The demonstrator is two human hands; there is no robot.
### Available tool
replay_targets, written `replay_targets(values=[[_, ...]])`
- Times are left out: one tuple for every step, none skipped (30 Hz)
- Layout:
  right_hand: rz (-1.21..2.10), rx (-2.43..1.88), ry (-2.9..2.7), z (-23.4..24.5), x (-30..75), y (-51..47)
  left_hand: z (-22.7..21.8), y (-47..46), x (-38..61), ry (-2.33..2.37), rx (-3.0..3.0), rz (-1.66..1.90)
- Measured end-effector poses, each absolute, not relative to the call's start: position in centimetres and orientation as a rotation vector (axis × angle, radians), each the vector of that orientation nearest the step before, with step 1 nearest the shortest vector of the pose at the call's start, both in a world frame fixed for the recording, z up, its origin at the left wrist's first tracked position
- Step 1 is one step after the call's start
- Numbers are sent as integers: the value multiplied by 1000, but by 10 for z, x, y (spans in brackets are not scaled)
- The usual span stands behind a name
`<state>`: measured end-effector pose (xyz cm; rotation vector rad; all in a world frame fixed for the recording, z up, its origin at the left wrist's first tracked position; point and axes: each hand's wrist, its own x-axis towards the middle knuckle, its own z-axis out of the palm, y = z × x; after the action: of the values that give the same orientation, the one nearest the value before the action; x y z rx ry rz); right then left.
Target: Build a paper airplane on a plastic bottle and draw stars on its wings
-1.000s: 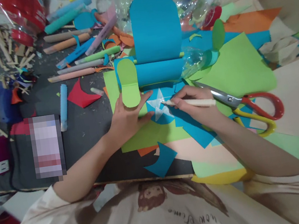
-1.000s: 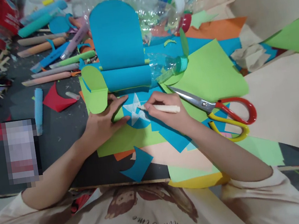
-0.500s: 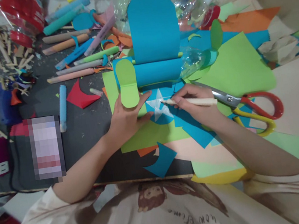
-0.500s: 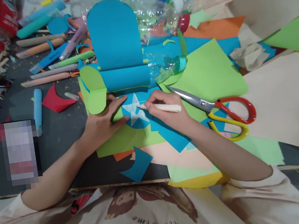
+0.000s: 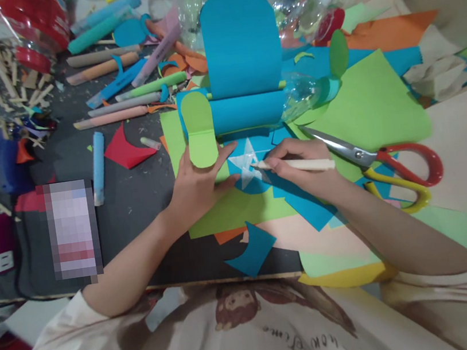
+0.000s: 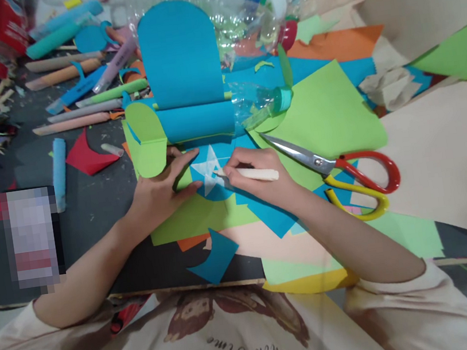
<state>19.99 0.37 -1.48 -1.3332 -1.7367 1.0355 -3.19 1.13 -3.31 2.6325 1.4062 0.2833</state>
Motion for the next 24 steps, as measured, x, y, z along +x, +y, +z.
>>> replay_targets(values=[[1043, -1314, -1754, -15, 200, 3, -33, 11, -32, 1405, 2646, 289], [1055, -1293, -1770, -15, 200, 3, -33, 11, -32, 1403, 2657, 295], [1067, -1276, -1783, -15, 200, 3, -33, 11, -32, 1402, 2662, 297], [1077, -1267, -1789, -15, 201, 3, -33, 11, -32, 1402, 2661, 296], [1082, -1267, -1786, -15, 201, 3, -33, 11, -32, 1404, 2655, 292], [1085, -1277, -1779, -14, 201, 3, -33, 11, -32, 1405, 2647, 284], [1080, -1295, -1763, -14, 202, 3, -34, 11, -32, 1407, 2637, 274], [1064, -1319, -1739, -14, 202, 3, -34, 11, -32, 1409, 2626, 267], [1041, -1343, -1710, -15, 202, 4, -34, 11, -33, 1409, 2618, 261], [1017, -1359, -1682, -15, 202, 4, -34, 11, -33, 1407, 2610, 259], [995, -1369, -1656, -16, 202, 4, -34, 12, -33, 1403, 2604, 260], [978, -1374, -1639, -17, 202, 5, -35, 12, -33, 1398, 2597, 264], [966, -1373, -1631, -17, 202, 5, -35, 12, -33, 1393, 2591, 268], [961, -1369, -1633, -18, 202, 5, -35, 12, -33, 1390, 2586, 272], [961, -1364, -1641, -18, 202, 5, -36, 12, -33, 1391, 2578, 275], [965, -1358, -1655, -19, 202, 5, -36, 12, -33, 1395, 2569, 277], [970, -1346, -1673, -18, 201, 4, -36, 12, -33, 1399, 2562, 277], [974, -1333, -1692, -18, 201, 4, -37, 11, -33, 1403, 2557, 276], [975, -1324, -1712, -18, 201, 3, -37, 11, -33, 1405, 2556, 276], [976, -1317, -1734, -17, 201, 3, -37, 11, -33, 1404, 2560, 276], [977, -1311, -1757, -17, 201, 3, -36, 11, -33, 1400, 2569, 275], [981, -1302, -1782, -16, 201, 2, -36, 11, -33, 1398, 2581, 273], [988, -1286, -1804, -16, 201, 2, -36, 11, -33, 1397, 2591, 272], [1001, -1261, -1828, -15, 201, 2, -35, 11, -33, 1397, 2599, 272]])
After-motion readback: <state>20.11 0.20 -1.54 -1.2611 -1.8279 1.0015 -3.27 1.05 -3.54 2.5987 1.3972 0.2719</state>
